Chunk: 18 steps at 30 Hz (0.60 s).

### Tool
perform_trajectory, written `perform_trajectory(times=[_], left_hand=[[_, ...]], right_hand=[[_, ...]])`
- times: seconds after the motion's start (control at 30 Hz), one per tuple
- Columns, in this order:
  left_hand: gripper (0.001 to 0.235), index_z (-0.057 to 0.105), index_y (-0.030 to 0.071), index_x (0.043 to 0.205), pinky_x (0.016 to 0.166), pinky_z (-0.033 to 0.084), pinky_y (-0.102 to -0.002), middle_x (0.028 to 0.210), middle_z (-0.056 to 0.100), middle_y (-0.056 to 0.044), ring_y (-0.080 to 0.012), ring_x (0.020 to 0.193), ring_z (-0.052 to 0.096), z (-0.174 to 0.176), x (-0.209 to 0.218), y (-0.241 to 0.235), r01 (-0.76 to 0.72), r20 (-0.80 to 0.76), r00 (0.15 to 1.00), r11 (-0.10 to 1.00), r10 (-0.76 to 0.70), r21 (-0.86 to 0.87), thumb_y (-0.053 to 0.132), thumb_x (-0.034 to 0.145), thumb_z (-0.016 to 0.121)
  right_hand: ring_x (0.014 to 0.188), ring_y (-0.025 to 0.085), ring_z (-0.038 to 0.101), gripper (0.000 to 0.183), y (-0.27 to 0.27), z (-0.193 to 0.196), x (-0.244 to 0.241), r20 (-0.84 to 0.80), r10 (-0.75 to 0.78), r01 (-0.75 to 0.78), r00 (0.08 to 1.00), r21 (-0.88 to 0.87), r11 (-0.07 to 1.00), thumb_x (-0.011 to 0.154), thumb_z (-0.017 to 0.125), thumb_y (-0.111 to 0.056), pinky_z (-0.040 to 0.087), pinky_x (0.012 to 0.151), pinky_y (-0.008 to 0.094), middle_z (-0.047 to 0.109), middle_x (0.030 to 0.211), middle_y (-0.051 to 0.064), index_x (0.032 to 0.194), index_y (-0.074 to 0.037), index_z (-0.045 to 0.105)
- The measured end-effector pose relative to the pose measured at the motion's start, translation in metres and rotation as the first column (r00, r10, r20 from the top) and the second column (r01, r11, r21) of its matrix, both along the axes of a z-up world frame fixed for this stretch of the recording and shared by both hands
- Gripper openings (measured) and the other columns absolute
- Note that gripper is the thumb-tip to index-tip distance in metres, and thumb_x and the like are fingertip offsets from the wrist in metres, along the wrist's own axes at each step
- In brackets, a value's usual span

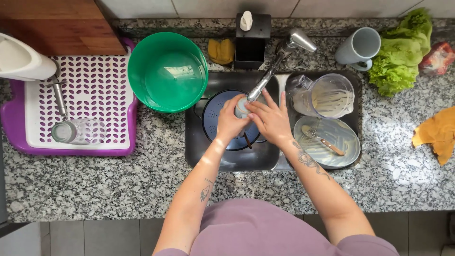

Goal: The person washes various kitchen items in a sink using a sponge and running water. They clean a glass, two mugs, a whisk, a spoon, and a bowl, placing each item into a drying rack after rinsing.

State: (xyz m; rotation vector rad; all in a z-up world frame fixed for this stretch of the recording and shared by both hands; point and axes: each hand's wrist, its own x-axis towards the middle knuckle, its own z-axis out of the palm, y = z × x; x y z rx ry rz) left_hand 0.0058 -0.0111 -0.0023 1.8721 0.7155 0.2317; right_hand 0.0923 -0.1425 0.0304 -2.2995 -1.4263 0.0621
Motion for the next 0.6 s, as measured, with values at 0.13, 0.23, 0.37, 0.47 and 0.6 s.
perform_trajectory(times=[0.13, 0.23, 0.37, 0.47, 0.6], left_hand=[[0.062, 0.056, 0.024, 0.123, 0.095, 0.045, -0.048, 0.111, 0.057, -0.011, -0.0398, 0.107, 0.057, -0.006, 0.006, -0.004, -0.001, 0.027, 1.000, 1.000, 0.002, -0.026, 0.027, 0.063, 0.072], [0.064, 0.055, 0.026, 0.123, 0.096, 0.044, -0.047, 0.114, 0.057, -0.010, -0.0374, 0.110, 0.056, 0.000, 0.003, 0.010, 0.006, 0.005, 1.000, 1.000, -0.006, -0.015, 0.027, 0.063, 0.074], [0.073, 0.052, 0.024, 0.127, 0.098, 0.042, -0.047, 0.117, 0.056, -0.012, -0.0350, 0.114, 0.056, -0.007, -0.014, 0.023, 0.019, -0.058, 0.998, 0.999, -0.022, -0.051, 0.036, 0.062, 0.082], [0.076, 0.051, 0.024, 0.127, 0.098, 0.042, -0.045, 0.118, 0.056, -0.011, -0.0334, 0.115, 0.054, -0.030, -0.026, 0.019, 0.024, -0.086, 0.996, 0.998, -0.029, -0.061, 0.033, 0.059, 0.083], [0.076, 0.044, 0.024, 0.128, 0.101, 0.042, -0.042, 0.122, 0.054, -0.012, -0.0321, 0.119, 0.052, -0.044, -0.037, 0.020, 0.013, -0.200, 0.979, 0.996, -0.031, -0.090, 0.031, 0.063, 0.082]], right_hand=[[0.133, 0.029, 0.036, 0.035, 0.005, -0.003, -0.004, -0.049, -0.039, 0.040, 0.998, 0.027, 0.999, 0.098, 0.043, -0.040, 0.003, 0.109, 0.060, 0.063, 0.119, 0.000, 0.119, -0.021, 0.063], [0.129, 0.031, 0.042, 0.027, 0.004, -0.002, 0.000, -0.173, -0.034, 0.051, 0.984, 0.095, 0.994, 0.094, 0.052, -0.034, 0.011, 0.108, 0.059, 0.066, 0.112, 0.001, 0.115, -0.023, 0.066], [0.089, 0.015, 0.064, 0.007, -0.007, -0.044, 0.018, -0.214, -0.182, 0.216, 0.960, 0.151, 0.965, 0.079, 0.073, -0.030, 0.048, 0.084, 0.032, 0.068, 0.082, -0.011, 0.085, -0.030, 0.071], [0.073, 0.015, 0.063, 0.007, 0.009, -0.019, 0.026, -0.205, -0.403, 0.450, 0.892, 0.317, 0.835, 0.080, 0.076, -0.029, 0.049, 0.071, 0.029, 0.065, 0.071, -0.007, 0.078, -0.025, 0.070], [0.073, 0.013, 0.057, 0.008, 0.045, 0.042, 0.050, -0.164, -0.496, 0.499, 0.853, 0.537, 0.680, 0.087, 0.072, -0.024, 0.046, 0.073, 0.028, 0.058, 0.078, -0.010, 0.088, -0.023, 0.064]])
